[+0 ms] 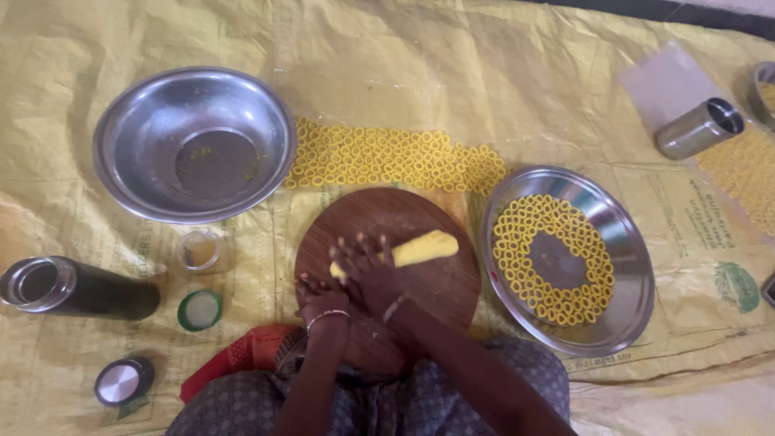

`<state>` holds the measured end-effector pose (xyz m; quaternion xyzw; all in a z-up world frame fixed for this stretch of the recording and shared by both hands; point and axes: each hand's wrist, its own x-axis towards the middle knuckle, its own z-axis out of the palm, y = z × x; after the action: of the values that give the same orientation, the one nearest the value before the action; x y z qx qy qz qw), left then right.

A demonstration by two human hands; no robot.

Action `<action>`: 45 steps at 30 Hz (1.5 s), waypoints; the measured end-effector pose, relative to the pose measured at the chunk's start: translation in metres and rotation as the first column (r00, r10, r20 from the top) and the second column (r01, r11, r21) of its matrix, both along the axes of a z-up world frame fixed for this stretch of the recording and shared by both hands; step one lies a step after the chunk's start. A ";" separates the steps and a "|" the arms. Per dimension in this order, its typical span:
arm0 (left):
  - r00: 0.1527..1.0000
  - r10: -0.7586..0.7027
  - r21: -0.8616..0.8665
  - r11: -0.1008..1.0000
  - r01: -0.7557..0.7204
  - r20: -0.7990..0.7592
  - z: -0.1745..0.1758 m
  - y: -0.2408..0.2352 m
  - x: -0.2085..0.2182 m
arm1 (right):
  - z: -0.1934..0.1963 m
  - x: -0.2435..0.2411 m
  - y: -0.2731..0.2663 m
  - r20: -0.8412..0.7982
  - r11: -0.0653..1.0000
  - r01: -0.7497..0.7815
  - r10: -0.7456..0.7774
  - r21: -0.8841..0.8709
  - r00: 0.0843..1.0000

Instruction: The person kneads and rolls a yellow dough ball on a wooden board, shaping it into a long cylinder. The person then cuts a portion of the dough and places it into a metal bowl.

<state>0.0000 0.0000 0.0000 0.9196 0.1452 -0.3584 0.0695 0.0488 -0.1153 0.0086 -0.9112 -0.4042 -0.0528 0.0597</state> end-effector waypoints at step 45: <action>0.993 -0.015 0.032 0.999 0.019 -0.114 -0.002 -0.001 0.013 | 0.049 -0.043 -0.194 -0.061 0.893 0.420 -0.416 0.163 0.908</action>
<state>0.0128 -0.0005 -0.0022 0.9000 0.1468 -0.4081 0.0428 0.0055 -0.3092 0.0577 -0.9686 -0.1923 -0.0882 0.1306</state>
